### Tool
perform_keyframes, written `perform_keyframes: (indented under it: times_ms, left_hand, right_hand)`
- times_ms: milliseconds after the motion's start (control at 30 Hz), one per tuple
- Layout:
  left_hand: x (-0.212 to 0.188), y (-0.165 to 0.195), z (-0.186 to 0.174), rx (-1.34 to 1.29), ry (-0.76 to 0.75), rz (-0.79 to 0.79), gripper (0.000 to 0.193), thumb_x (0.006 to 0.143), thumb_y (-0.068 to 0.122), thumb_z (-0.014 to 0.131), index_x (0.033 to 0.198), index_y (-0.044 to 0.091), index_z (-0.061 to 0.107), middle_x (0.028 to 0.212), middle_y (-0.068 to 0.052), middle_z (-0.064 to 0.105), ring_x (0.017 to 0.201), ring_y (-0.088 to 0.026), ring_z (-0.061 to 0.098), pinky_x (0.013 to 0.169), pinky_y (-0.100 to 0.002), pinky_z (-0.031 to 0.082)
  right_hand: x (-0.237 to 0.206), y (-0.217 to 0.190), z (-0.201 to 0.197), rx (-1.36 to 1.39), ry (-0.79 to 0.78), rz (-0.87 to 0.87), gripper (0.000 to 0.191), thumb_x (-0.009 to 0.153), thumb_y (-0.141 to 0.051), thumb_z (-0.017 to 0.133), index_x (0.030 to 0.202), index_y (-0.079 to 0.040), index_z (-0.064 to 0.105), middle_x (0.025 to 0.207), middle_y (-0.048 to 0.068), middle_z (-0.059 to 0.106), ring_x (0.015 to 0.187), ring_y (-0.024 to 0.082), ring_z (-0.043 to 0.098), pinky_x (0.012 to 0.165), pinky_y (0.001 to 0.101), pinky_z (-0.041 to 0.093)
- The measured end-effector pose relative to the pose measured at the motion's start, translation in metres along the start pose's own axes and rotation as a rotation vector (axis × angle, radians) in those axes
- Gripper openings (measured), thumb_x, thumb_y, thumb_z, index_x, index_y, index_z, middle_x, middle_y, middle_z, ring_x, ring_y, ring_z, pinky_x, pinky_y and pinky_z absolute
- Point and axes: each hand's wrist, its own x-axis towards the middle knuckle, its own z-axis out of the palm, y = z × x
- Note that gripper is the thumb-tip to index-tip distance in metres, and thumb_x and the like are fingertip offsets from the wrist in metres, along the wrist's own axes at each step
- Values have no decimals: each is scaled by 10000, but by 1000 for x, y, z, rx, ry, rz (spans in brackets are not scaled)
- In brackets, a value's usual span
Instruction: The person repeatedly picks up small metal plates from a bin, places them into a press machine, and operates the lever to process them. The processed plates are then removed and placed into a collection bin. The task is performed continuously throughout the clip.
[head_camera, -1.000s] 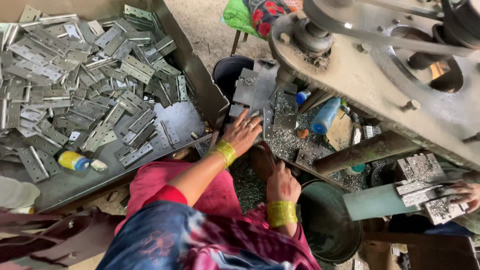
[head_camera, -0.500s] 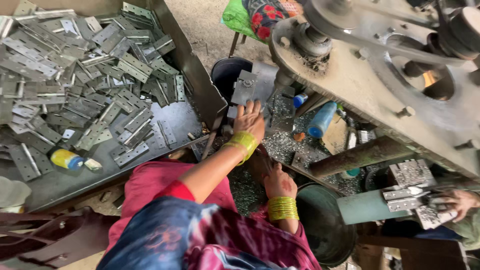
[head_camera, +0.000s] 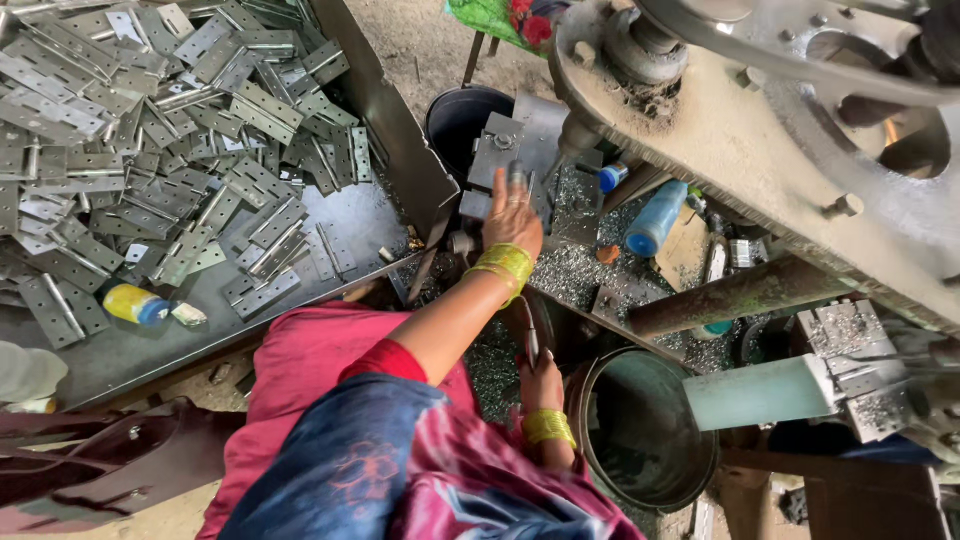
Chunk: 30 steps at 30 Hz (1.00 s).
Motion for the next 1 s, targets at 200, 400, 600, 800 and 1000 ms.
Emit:
perform_keyframes:
  times_ms: [200,400,600,800,1000]
  left_hand:
    - [8,-11,7,-90,-11,-23,469,985,116,395,1407,50,589,1657,-101,309,1583,-336,87,1205,-613,-132]
    - [20,-7,7,-63,12,-64,467,991,147,363,1398,61,576,1669,-102,266,1558,-343,69,1190,-596,-133]
    - [25,-17,-4,-117,37,-8,489,984,118,422,1452,56,549,1655,-78,257,1572,-323,26,1204,-614,-139]
    - [33,-19,-10,-56,-89,-28,408,984,124,466,1343,103,660,1714,-105,183,1584,-338,-15,1185,-599,-139]
    - [26,-16,0,-212,-14,-36,407,1036,187,446,1377,101,651,1693,-110,254,1603,-307,59,1227,-615,-144]
  right_hand:
    - [45,15,-20,-9,-11,-153,436,859,-395,703,1142,-67,653,1064,281,695,1046,491,646,864,539,518]
    - [32,19,2,3,0,-98,410,888,-369,638,1127,-37,657,1021,291,717,994,486,682,832,546,544]
    - [40,19,-7,-6,7,-113,488,840,-444,712,1119,-48,644,1032,290,702,1016,491,650,844,552,520]
    - [40,20,-7,-74,-4,-144,442,883,-407,677,1154,-60,639,1052,282,711,1001,487,664,837,550,533]
    - [27,12,-7,7,-22,-66,462,847,-409,719,1133,-54,642,1019,280,715,987,487,671,814,543,537]
